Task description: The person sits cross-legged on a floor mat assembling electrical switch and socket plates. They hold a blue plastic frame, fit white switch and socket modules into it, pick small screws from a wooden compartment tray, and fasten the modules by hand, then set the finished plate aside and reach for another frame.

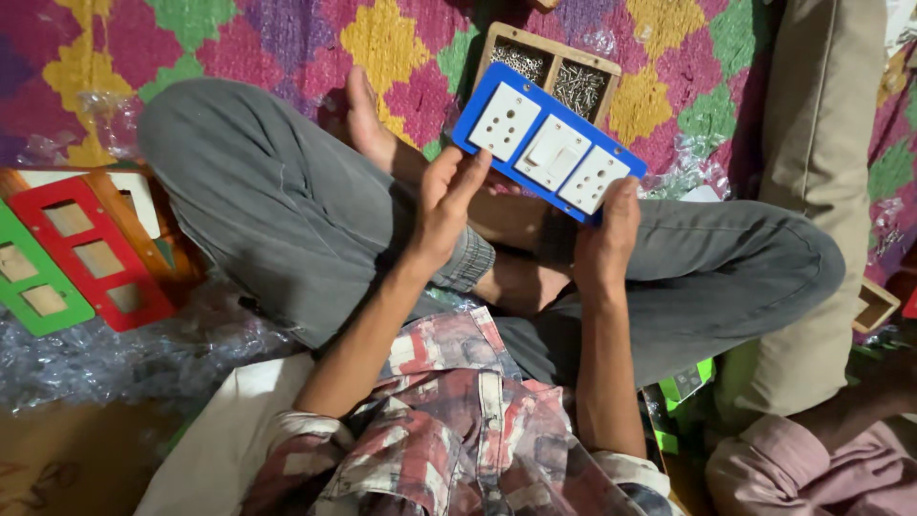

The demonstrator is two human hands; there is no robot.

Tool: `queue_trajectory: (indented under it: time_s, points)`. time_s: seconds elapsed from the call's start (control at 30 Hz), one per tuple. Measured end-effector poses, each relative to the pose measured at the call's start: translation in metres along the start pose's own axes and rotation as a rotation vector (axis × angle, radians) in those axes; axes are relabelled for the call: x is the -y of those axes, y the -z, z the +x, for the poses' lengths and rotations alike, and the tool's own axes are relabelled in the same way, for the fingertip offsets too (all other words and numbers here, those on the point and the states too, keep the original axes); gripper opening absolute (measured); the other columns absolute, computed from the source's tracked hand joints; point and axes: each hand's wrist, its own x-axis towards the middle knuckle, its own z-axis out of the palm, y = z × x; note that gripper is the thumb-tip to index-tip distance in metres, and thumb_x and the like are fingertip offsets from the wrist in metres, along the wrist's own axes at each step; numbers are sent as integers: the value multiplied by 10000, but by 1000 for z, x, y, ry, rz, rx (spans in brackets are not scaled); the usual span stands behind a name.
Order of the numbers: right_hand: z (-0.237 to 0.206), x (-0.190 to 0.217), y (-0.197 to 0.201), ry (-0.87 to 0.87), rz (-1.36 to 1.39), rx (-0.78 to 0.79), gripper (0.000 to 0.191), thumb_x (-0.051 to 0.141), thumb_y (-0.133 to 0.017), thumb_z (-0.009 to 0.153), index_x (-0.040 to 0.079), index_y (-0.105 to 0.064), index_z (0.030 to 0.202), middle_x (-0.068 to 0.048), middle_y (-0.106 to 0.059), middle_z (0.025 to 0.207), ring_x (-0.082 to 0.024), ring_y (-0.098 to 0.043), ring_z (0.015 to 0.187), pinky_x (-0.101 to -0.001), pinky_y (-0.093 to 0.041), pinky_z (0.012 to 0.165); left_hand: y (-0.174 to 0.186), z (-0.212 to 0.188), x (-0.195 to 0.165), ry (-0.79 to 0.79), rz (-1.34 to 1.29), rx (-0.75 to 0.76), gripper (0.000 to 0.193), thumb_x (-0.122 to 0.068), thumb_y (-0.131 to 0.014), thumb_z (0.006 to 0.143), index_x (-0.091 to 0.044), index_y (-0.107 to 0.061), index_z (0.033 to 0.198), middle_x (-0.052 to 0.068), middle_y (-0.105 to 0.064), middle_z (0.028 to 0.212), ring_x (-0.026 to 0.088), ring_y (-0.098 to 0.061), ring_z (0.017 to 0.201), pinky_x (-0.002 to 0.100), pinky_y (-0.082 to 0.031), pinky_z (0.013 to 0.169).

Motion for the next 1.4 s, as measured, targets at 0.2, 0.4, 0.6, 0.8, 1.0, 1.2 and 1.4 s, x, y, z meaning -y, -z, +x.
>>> queue_trajectory:
  time_s: [0.2,0.4,0.6,0.8,1.0,1.2,1.4]
  points:
    - [1,-14,12,27,-23,6,446,446,-443,1136,45,-522,1314,-50,-631,1239,-131,-612,1140,-322,-490,1028,-2,0,-8,-11,-14,9,268,-270,-577,1098,-16,-647,1147,76,-753,969,132,-723,847,248,-531,772]
    - [1,-10,8,27,-5,19,426,441,-451,1153,51,-522,1308,-52,-628,1207,-145,-624,1101,-338,-515,978,-1,0,-9,-20,-53,18,251,-249,-582,1098,-15,-664,1128,74,-752,976,132,-717,853,252,-530,778]
    - [1,-1,-4,-6,2,-14,485,452,-425,1120,40,-512,1360,-57,-654,1230,-146,-646,1093,-328,-532,945,0,1,-6,-26,-59,-5,240,-237,-588,1108,-9,-664,1117,83,-750,962,146,-724,851,268,-548,787]
    - [2,11,-16,42,-33,23,337,313,-500,1153,42,-558,1345,-34,-668,1108,-107,-651,941,-292,-545,793,1,3,-6,-70,-189,-86,210,-203,-619,1083,-4,-653,1139,79,-729,988,157,-712,826,296,-560,765]
    - [8,4,-15,-12,3,-33,219,177,-587,1106,37,-624,1270,-5,-673,972,-58,-600,759,-232,-481,644,2,3,-6,-57,-150,-163,210,-172,-633,1103,-8,-618,1234,68,-701,1040,157,-717,877,256,-493,754]
    - [66,-1,-10,64,-39,-34,160,152,-644,1124,12,-648,1201,-3,-657,972,-58,-571,775,-235,-457,658,8,8,-1,52,-156,-268,312,-205,-626,1028,-88,-585,1314,58,-733,1162,106,-703,840,229,-475,711]
    - [154,-4,-32,150,-215,12,201,169,-638,1078,36,-668,1226,-5,-703,981,-76,-628,803,-261,-505,684,14,7,2,73,-199,-255,278,-243,-626,1034,-101,-607,1273,60,-728,1119,102,-693,798,225,-461,704]
